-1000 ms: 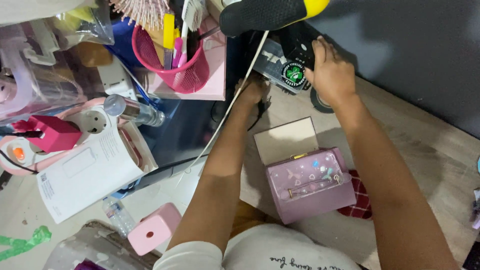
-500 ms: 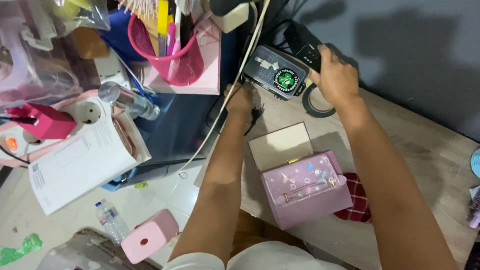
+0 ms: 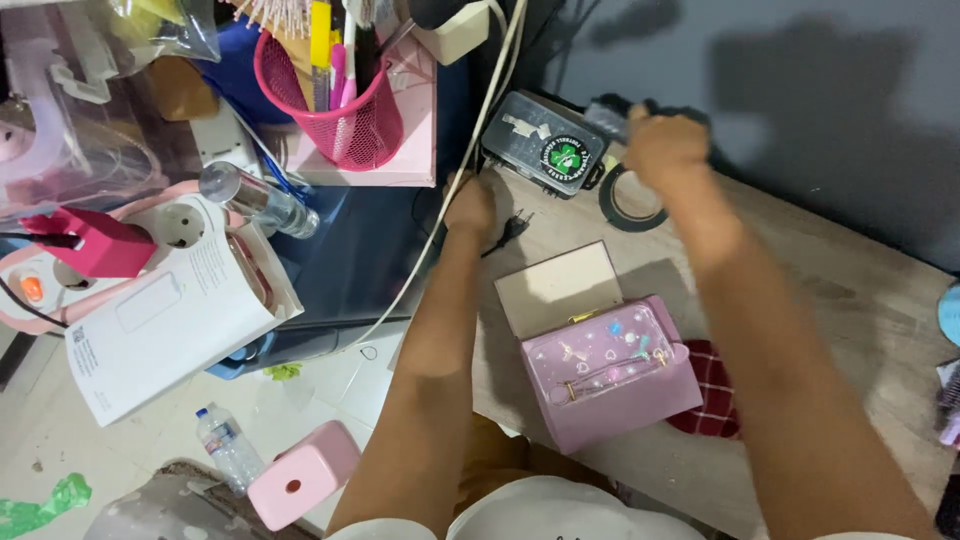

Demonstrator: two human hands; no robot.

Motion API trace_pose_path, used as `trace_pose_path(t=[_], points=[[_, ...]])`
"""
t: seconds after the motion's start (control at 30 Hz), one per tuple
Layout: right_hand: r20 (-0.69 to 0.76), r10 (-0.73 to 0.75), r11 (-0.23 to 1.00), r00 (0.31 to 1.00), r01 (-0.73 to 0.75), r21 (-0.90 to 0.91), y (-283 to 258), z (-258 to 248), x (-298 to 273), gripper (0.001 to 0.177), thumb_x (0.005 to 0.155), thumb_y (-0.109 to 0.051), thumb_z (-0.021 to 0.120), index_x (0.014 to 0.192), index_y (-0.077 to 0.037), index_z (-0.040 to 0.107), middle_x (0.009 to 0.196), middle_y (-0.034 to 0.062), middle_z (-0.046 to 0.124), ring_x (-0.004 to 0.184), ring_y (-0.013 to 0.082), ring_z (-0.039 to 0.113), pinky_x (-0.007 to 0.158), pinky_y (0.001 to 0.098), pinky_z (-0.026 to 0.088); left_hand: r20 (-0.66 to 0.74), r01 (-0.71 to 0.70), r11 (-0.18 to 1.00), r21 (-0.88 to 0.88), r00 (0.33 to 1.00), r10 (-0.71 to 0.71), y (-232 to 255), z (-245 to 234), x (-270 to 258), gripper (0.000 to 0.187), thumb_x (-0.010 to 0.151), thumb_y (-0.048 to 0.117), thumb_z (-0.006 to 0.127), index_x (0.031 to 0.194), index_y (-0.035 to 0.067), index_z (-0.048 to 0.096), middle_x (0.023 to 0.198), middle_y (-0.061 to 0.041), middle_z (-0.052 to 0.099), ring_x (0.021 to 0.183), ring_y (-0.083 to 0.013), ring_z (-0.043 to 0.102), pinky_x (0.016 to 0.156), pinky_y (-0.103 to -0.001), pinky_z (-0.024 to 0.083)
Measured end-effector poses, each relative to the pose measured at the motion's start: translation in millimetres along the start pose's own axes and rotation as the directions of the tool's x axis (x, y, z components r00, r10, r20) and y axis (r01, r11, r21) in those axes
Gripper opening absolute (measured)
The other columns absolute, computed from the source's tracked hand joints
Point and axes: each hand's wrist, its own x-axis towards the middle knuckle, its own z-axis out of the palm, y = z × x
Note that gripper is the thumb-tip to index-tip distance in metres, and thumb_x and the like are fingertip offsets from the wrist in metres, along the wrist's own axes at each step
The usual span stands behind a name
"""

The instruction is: The person is organizing various items on a desk, wiping the surface with a red cloth, and using a small tool to clean hair out of a hairbrush.

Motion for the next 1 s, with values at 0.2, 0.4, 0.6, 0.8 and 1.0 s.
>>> trace_pose_path(t=[0.2,0.4,0.6,0.8,1.0], points=[[-0.046,-0.001,1.000,0.999,0.001,0.011,55.9,-67.9,-75.6,0.042,0.100,-0.017,0.056,0.137,0.003,0.065,0.100,0.0326,0.080,0.091,0.0500,0.078,0.074,0.0598,0.061,0.144,-0.225,0.963,0.148,0.968,0.204,62.1,-116.6,-140.0,0.072,0.090,0.039,0.075,0.143,-0.002,0.052,0.147,-0.027,0.049,0.142,-0.0425,0.041,0.116,-0.054,0.035],[0.025,0.092,0.994,0.995,-0.093,0.058,58.9,-37.8,-58.6,0.044,0.104,-0.020,0.051,0.138,0.004,0.065,0.103,0.0340,0.080,0.095,0.0512,0.077,0.074,0.0643,0.060,0.067,-0.371,0.909,0.191,0.929,0.365,16.6,-44.9,-133.0,0.048,0.091,0.016,0.069,0.139,0.012,0.061,0.142,-0.011,0.054,0.140,-0.0317,0.041,0.113,-0.055,0.040],[-0.294,-0.036,0.999,0.955,0.029,-0.029,-5.6,-29.6,-49.1,0.037,0.095,-0.018,0.060,0.128,-0.002,0.067,0.094,0.0219,0.079,0.081,0.0412,0.078,0.066,0.0562,0.061,-0.079,-0.295,0.928,0.229,0.944,0.320,12.9,-47.7,-105.8,0.034,0.093,0.005,0.062,0.127,0.007,0.059,0.131,-0.013,0.054,0.130,-0.0328,0.049,0.103,-0.053,0.049],[-0.727,-0.143,0.988,0.672,0.140,-0.065,-58.4,-7.2,-48.6,0.071,0.075,-0.035,0.086,0.135,-0.008,0.058,0.118,0.0087,0.071,0.090,0.0234,0.071,0.059,0.0362,0.056,-0.349,-0.493,0.851,-0.183,0.842,0.413,26.6,-62.2,-112.0,0.066,0.069,-0.022,0.048,0.129,0.005,0.057,0.120,-0.017,0.062,0.107,-0.0425,0.063,0.088,-0.050,0.050],[-0.779,-0.347,0.936,0.522,0.239,-0.257,-94.5,9.6,-26.2,0.066,0.074,-0.035,0.089,0.131,-0.010,0.069,0.118,0.0211,0.073,0.102,0.0404,0.073,0.086,0.0489,0.059,-0.253,-0.410,0.908,-0.083,0.890,0.379,25.3,-81.7,-129.9,0.031,0.092,-0.004,0.061,0.119,0.011,0.060,0.112,-0.006,0.061,0.115,-0.0296,0.059,0.105,-0.050,0.041]])
